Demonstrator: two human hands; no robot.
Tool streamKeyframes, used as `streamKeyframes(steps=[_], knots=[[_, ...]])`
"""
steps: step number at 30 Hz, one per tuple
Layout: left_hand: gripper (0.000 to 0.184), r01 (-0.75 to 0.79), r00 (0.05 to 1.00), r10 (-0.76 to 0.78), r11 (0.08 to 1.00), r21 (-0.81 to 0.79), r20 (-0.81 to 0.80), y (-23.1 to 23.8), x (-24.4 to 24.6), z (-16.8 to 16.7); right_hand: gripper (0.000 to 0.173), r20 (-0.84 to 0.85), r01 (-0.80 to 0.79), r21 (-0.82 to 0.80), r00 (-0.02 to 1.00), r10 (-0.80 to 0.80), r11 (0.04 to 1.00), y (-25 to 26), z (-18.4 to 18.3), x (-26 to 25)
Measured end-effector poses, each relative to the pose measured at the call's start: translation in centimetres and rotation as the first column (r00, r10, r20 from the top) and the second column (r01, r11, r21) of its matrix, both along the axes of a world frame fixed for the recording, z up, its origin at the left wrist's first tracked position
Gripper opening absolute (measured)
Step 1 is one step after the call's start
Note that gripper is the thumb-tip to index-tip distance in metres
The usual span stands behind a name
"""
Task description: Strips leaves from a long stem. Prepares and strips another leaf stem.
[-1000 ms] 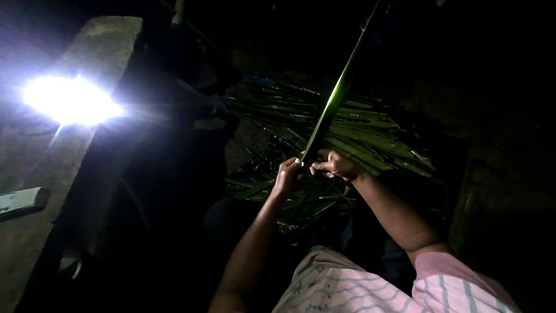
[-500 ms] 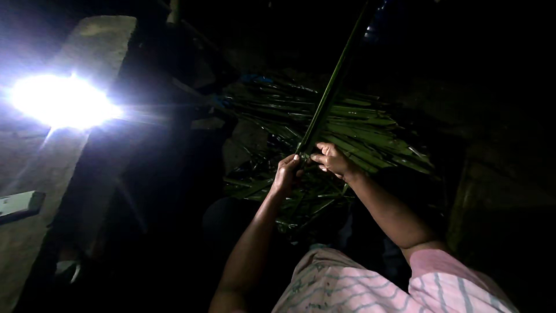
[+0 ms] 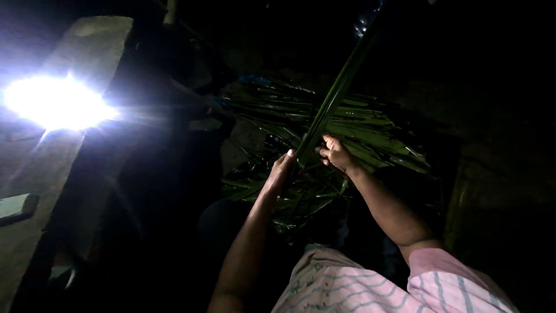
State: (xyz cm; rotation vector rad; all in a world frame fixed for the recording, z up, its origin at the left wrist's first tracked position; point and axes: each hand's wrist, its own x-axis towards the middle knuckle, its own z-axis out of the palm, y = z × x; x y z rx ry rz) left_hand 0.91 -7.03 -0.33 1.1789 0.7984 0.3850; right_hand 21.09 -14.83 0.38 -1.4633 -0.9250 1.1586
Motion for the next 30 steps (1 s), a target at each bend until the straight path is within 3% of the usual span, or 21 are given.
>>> streamKeyframes(steps=[2,5,7,12,18,23,30], knots=[[0.059,0.036,0.999,-0.032,0.991,0.131,-0.032,0.4,0.1,0.2,0.039,0.044,-0.028,0.038,0.999,0.026,0.999,0.3,-0.3,-0.7],[0.031,0.037,0.999,-0.028,0.965,0.261,-0.038,0.9,0.7,-0.5,0.038,0.124,-0.068,0.066,0.991,0.06,0.995,0.5,-1.1,-1.6],[0.02,-0.007,0.998,0.026,0.957,0.29,-0.062,1.0,1.1,-1.1,0.038,0.075,-0.049,0.035,0.996,0.046,0.998,0.8,-1.1,-2.2],[0.023,0.015,0.992,0.018,0.966,0.259,-0.126,1.5,0.2,-0.1,0.031,-0.078,0.006,0.037,0.997,-0.003,0.999,1.1,-1.1,-1.1],[0.022,0.195,0.953,-0.131,0.955,0.223,-0.272,3.5,-2.8,1.2,0.033,-0.2,0.212,0.118,0.962,-0.186,0.97,1.0,1.1,2.8],[0.024,0.363,0.863,-0.241,0.907,0.212,-0.444,7.1,-6.6,3.1,0.035,-0.256,0.337,0.222,0.926,-0.278,0.915,0.2,2.0,6.5],[0.019,0.383,0.787,-0.208,0.903,0.196,-0.58,10.8,-12.9,4.1,0.04,-0.28,0.419,0.243,0.894,-0.35,0.875,-1.5,2.8,9.5]])
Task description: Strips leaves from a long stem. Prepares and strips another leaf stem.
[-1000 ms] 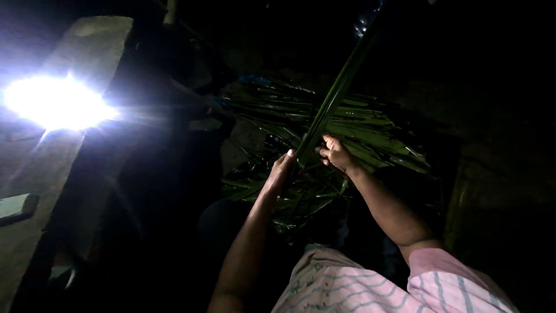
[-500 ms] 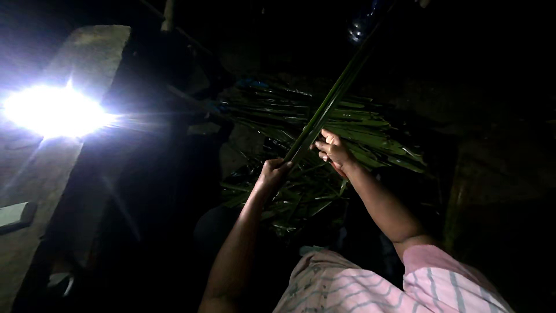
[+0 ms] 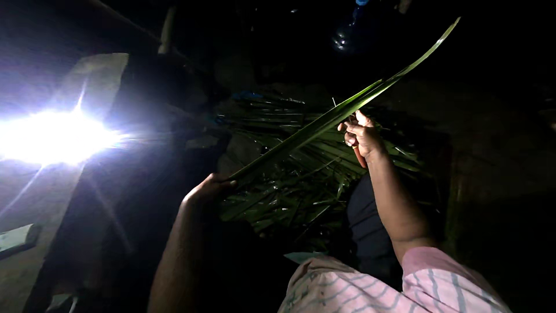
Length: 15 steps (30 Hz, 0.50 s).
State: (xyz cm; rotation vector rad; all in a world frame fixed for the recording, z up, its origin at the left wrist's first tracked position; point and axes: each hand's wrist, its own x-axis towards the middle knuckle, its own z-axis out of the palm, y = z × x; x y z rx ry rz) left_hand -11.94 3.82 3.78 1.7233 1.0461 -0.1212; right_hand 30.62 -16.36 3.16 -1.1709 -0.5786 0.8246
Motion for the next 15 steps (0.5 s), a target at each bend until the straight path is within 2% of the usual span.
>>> streamKeyframes(steps=[6,9,12,15], knots=[[0.012,-0.089,0.995,0.092,0.992,-0.094,0.029,-0.9,-4.1,0.4,0.042,-0.001,-0.01,-0.044,1.0,0.01,0.999,0.2,-0.3,-0.2],[0.016,-0.065,0.998,0.066,0.995,-0.081,0.008,-0.7,-6.8,-0.4,0.043,-0.022,0.007,-0.044,1.0,-0.008,0.999,0.5,-0.3,0.0],[0.016,-0.106,0.994,0.103,0.991,-0.076,-0.049,-0.9,-9.3,-1.2,0.038,-0.04,0.033,-0.049,0.999,-0.035,0.998,0.5,-0.3,0.5],[0.015,-0.123,0.987,0.12,0.992,-0.027,-0.11,-1.1,-13.0,-2.4,0.045,-0.056,0.071,-0.042,0.996,-0.073,0.997,-0.1,-0.4,1.8]])
